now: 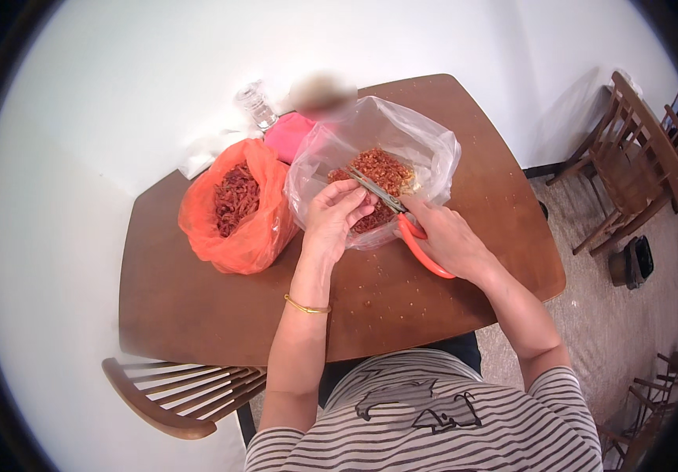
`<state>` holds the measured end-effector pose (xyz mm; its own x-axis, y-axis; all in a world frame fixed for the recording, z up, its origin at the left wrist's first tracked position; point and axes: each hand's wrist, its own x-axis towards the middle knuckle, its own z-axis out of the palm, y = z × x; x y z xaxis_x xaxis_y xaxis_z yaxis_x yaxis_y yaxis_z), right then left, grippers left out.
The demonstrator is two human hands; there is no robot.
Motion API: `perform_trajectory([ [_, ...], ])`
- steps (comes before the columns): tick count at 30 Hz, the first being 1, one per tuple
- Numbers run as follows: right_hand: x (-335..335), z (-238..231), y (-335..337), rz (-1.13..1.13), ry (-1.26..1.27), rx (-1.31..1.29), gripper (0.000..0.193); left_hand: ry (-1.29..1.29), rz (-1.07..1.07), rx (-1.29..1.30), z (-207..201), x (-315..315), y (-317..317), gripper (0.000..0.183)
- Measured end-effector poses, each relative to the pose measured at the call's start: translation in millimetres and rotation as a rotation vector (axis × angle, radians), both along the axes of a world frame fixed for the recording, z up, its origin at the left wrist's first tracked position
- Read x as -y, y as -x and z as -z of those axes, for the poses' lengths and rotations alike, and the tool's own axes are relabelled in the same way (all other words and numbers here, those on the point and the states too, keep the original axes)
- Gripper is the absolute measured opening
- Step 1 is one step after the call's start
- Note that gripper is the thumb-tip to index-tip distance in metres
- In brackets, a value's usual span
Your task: The person uses orange-handled scissors to cut dried red chilies inside a clear plastic bag on a wooden table. The cut pieces fall into the bag while the person repeatedly reaches into an orange mesh bag to retrieve more chilies and continues cutting.
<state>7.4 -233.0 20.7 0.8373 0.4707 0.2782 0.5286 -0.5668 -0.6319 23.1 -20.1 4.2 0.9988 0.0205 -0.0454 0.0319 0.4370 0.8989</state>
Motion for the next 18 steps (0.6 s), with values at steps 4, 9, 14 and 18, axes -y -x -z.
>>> perform_trajectory([
  [4,4,0,-4,-0.019,0.102,-0.081,0.031,-0.054,0.003,-0.067,2,-3,0,0.014],
  [9,1,-9,2,0.045,0.064,-0.081,0.037,-0.029,-0.011,-0.038,-2,-1,2,0.011],
  [14,2,5,1,0.024,0.038,0.034,0.039,0.03,0.015,0.024,3,0,1,0.011],
  [18,1,8,1,0.03,0.02,0.087,0.042,0.035,0.049,0.043,6,-1,0,0.01],
])
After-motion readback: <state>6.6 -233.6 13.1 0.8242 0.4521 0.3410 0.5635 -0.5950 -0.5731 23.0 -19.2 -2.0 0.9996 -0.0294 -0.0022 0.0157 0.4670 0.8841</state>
